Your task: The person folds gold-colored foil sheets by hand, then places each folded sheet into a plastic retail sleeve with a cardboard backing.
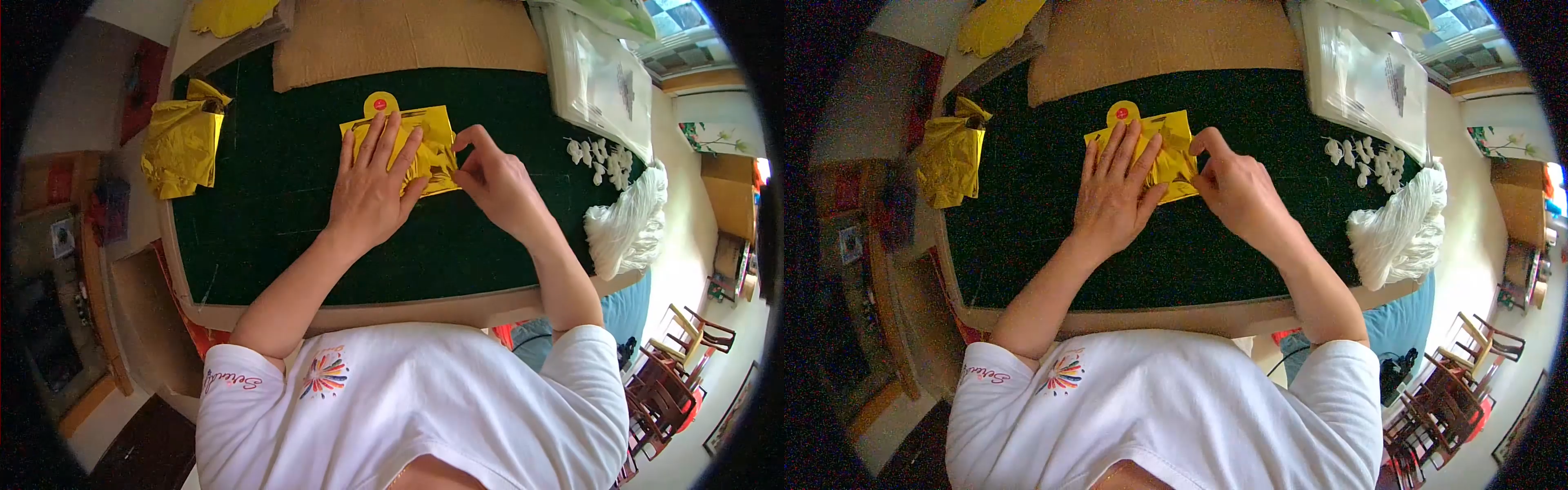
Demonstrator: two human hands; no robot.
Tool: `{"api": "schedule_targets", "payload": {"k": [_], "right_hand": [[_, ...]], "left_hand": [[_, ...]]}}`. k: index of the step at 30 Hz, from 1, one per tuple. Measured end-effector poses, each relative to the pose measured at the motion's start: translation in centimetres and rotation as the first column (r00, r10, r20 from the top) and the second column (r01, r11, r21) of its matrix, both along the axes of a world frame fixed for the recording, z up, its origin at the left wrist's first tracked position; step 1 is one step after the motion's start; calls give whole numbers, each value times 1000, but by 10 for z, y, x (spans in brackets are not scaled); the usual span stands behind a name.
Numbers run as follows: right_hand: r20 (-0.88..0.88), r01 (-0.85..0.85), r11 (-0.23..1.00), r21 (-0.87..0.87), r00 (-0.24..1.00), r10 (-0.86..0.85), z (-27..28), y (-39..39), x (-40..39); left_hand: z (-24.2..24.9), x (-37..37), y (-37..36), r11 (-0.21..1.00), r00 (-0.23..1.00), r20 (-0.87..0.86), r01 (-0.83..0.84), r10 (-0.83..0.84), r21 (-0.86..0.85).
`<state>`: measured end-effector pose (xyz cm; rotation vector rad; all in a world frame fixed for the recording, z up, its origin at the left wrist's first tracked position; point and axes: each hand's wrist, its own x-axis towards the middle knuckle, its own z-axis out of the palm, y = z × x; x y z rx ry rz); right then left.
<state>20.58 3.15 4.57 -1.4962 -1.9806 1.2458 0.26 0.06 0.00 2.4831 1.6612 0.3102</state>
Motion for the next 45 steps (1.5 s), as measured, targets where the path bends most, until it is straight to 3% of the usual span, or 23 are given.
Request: {"api": "schedule_targets", "payload": {"k": [2,9,11,12,14,15,21,32,34,45], "right_hand": [[157,-32,993,118,988,14,-1,-2,-4],[260,-106,960,259,965,36,-4,-8,-5],[346,-169,885,435,938,9,0,-14,-4],[344,-174,883,437,939,15,2,-20,-7],[410,-336,736,588,908,87,3,-34,-11],[480,-383,792,476,867,130,-3,-40,-12],[586,-411,825,387,801,123,-25,-46,-7],[667,-348,865,362,745,20,-11,-61,11],[643,-377,829,413,765,28,-3,-64,9],[704,-412,845,343,708,59,2,-72,8]], "left_hand": [[0,0,0,1000,1000,-10,0,0,11],[0,0,0,1000,1000,5,-8,8,7],[-2,0,0,1000,1000,15,-17,17,-4],[-2,0,0,1000,1000,13,-23,23,-2],[-4,0,-1,1000,998,62,-13,12,29],[-5,0,-1,1000,998,63,-11,10,25],[-6,-1,-1,999,996,90,-22,18,41],[-4,0,0,998,998,63,-25,22,54],[-6,0,0,998,997,69,-29,25,61],[-5,-1,-1,998,996,81,-28,23,59]]}}
